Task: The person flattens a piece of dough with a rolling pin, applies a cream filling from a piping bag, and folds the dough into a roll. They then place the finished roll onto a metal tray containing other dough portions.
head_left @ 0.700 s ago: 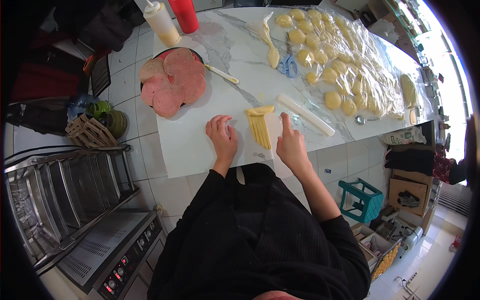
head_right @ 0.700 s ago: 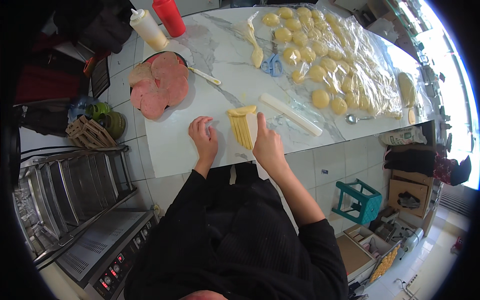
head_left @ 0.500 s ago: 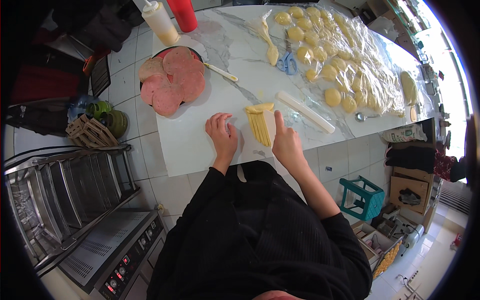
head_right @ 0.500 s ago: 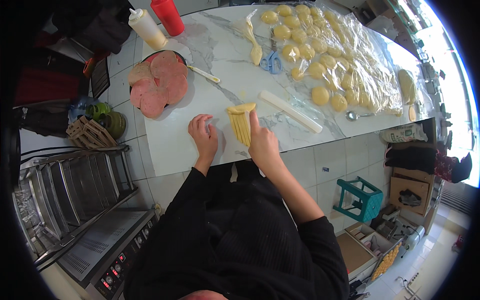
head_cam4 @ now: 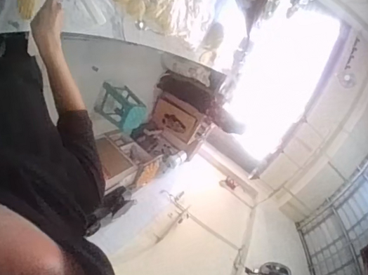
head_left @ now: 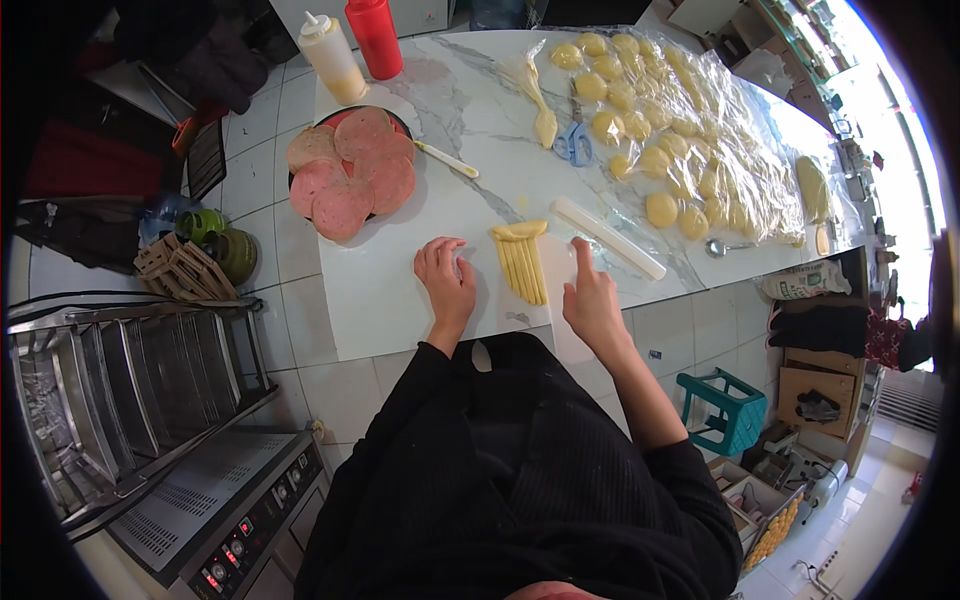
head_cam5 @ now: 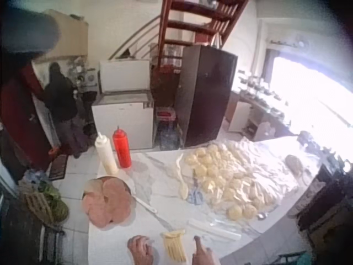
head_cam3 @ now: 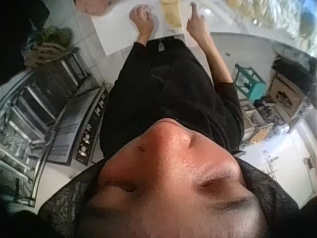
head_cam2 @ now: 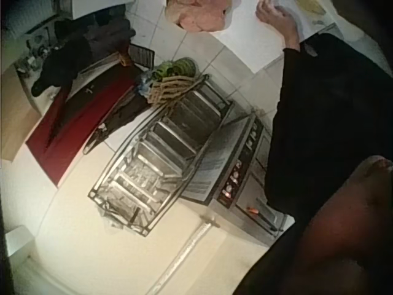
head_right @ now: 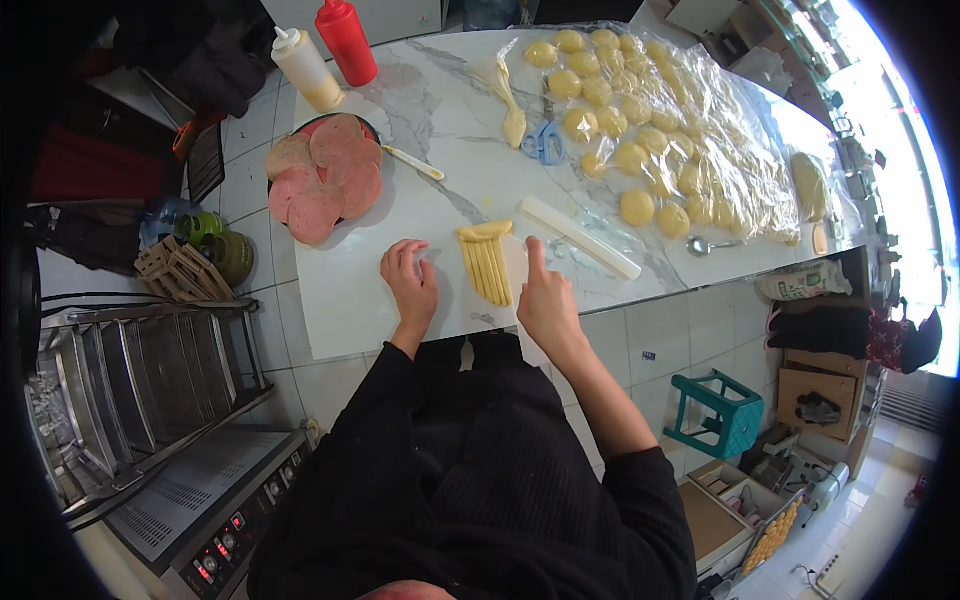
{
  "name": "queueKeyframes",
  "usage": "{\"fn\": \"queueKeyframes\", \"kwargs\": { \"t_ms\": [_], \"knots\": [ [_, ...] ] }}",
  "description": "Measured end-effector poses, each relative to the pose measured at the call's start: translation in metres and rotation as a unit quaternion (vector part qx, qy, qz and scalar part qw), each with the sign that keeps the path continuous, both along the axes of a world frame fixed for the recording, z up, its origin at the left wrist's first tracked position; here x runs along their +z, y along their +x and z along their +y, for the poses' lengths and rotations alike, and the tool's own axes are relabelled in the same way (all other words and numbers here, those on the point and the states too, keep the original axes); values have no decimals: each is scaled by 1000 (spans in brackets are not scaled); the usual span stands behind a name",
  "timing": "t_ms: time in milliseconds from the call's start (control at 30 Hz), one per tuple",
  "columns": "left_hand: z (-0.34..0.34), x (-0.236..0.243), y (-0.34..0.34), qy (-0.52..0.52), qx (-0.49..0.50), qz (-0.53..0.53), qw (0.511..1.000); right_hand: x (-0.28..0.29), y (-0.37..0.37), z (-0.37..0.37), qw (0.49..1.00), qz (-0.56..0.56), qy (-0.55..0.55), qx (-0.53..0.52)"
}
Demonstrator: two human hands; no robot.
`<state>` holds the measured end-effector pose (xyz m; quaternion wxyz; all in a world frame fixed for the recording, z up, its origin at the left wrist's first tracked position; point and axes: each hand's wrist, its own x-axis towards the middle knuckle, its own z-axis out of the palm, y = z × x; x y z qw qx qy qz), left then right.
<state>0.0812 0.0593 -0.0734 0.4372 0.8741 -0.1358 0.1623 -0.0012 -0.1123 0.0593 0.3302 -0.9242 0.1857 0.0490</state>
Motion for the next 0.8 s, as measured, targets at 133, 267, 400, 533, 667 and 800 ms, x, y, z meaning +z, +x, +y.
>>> {"fn": "queueKeyframes", "kwargs": {
  "t_ms": [133, 267, 400, 533, 667, 800],
  "knots": [
    [0, 0, 0, -4, 2, -4, 1000, -10, 10, 3, 999, 28, -18, 0],
    [1, -1, 0, 0, 0, 5, 1000, -17, 16, 7, 998, 15, -61, 7],
    [2, -3, -1, -4, 2, 4, 1000, -15, 11, 12, 996, 40, -76, 33],
    [2, -3, -1, -8, 9, -11, 1000, -11, -31, 15, 996, 52, -63, 37],
    [1, -3, -1, -13, 8, -11, 1000, -6, -47, -1, 998, 54, -17, 32],
    [1, -3, -1, -9, 9, -13, 1000, -2, -16, -13, 999, -21, -28, -8]
  ]
}}
